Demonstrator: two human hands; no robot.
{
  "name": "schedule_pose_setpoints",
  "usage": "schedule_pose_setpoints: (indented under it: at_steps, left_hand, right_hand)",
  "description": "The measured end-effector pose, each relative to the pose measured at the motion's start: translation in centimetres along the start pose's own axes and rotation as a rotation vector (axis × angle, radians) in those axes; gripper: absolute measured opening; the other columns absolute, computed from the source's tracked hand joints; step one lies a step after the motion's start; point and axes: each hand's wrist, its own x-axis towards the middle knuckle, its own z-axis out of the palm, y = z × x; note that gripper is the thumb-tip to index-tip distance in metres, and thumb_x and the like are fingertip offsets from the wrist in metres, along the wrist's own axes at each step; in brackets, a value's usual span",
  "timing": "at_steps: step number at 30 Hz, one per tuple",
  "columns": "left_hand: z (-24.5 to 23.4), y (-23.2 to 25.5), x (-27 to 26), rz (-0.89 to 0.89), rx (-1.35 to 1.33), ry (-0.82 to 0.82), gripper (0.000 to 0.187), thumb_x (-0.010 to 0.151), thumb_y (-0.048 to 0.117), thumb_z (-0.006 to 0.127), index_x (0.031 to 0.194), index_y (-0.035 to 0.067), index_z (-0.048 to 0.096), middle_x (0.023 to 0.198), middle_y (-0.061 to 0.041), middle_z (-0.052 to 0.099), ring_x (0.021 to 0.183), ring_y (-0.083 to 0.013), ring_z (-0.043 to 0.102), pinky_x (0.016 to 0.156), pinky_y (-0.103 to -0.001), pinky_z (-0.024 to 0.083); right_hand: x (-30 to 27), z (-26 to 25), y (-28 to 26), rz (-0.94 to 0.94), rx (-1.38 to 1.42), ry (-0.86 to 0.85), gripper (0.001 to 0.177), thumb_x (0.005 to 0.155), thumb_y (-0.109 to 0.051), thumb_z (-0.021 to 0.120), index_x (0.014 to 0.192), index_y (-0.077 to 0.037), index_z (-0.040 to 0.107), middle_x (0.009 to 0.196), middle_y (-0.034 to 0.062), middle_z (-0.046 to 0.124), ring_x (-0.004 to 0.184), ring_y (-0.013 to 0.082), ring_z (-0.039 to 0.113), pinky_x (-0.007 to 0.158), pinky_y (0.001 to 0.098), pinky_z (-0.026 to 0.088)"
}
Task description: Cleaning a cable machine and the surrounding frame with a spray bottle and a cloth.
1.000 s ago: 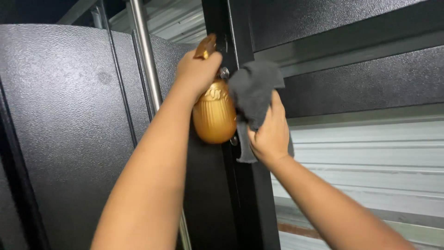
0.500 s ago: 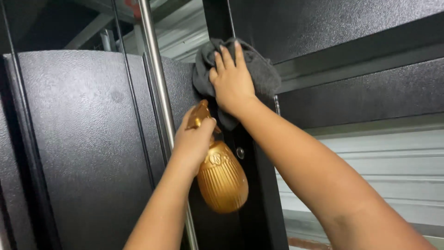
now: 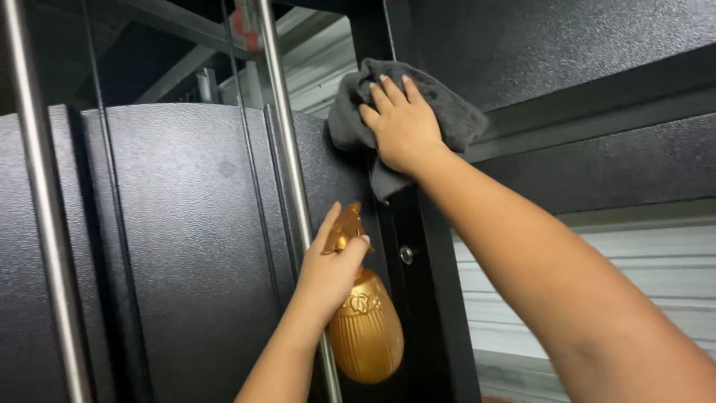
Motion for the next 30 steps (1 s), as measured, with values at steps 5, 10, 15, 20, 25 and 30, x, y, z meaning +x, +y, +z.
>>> schedule_pose_setpoints:
  at_steps: [5, 10, 15, 20, 25, 30]
  left_hand:
    - [-1.5, -1.0, -0.6, -0.024, -0.137, -0.015, 0.077, 0.086, 0.019, 0.066, 0.158, 0.012, 0.039, 0.117, -0.007, 0.072, 0.092, -0.012, 0.066, 0.081, -0.026, 0.055]
    - [-2.7, -0.9, -2.8, -0.25, -0.376, -0.069, 0.077, 0.086, 0.019, 0.064, 0.158, 0.02, 0.038, 0.112, -0.01, 0.069, 0.085, -0.0216, 0.07, 0.065, -0.042, 0.063]
    - [-3.5, -2.1, -5.2, -0.219, -0.388, -0.112, 0.068, 0.086, 0.014, 0.062, 0.153, 0.013, 0.046, 0.095, -0.012, 0.071, 0.081, -0.0227, 0.069, 0.063, -0.042, 0.063]
    - [-4.9, -2.6, -6.7, -0.043, -0.138, -0.08, 0.066, 0.087, 0.014, 0.064, 0.151, 0.007, 0.049, 0.097, -0.008, 0.076, 0.092, -0.0149, 0.073, 0.086, -0.028, 0.056]
    - [-6.1, -0.7, -8.0, -0.136, -0.057, -0.101, 0.067, 0.085, 0.018, 0.064, 0.15, 0.012, 0.049, 0.1, -0.007, 0.077, 0.094, -0.0136, 0.073, 0.089, -0.028, 0.054]
    - [-6.5, -0.6, -8.0, -0.14, 0.091, -0.094, 0.068, 0.084, 0.022, 0.066, 0.151, 0.019, 0.051, 0.111, -0.009, 0.077, 0.1, -0.0163, 0.071, 0.093, -0.029, 0.052]
  right_hand:
    - [-0.2, 0.5, -3.4, 0.032, -0.146, -0.271, 0.046, 0.083, -0.032, 0.051, 0.123, -0.018, 0.07, 0.155, 0.0207, 0.041, 0.147, 0.044, 0.028, 0.113, 0.0659, 0.01]
    - [-4.7, 2.7, -6.5, -0.062, -0.163, -0.337, 0.033, 0.095, -0.031, 0.05, 0.114, -0.017, 0.073, 0.147, 0.0235, 0.052, 0.145, 0.0494, 0.033, 0.117, 0.0696, 0.009]
    - [-10.8, 1.2, -9.9, -0.176, -0.077, -0.339, 0.028, 0.089, -0.028, 0.054, 0.105, -0.016, 0.073, 0.127, 0.0202, 0.065, 0.141, 0.0493, 0.04, 0.117, 0.0689, 0.014]
    - [-18.2, -0.4, -13.9, -0.346, -0.041, -0.402, 0.03, 0.084, -0.028, 0.057, 0.105, -0.012, 0.072, 0.122, 0.0197, 0.067, 0.133, 0.0443, 0.048, 0.118, 0.0628, 0.019]
    - [-26.2, -3.3, -17.9, -0.669, 0.007, -0.655, 0.033, 0.086, -0.025, 0.057, 0.107, -0.006, 0.072, 0.113, 0.0115, 0.068, 0.122, 0.0396, 0.054, 0.117, 0.0655, 0.022]
    - [-28.0, -5.6, -17.4, -0.648, 0.361, -0.465, 0.021, 0.085, -0.025, 0.058, 0.094, -0.011, 0.071, 0.1, 0.0117, 0.065, 0.107, 0.0372, 0.055, 0.096, 0.0597, 0.039]
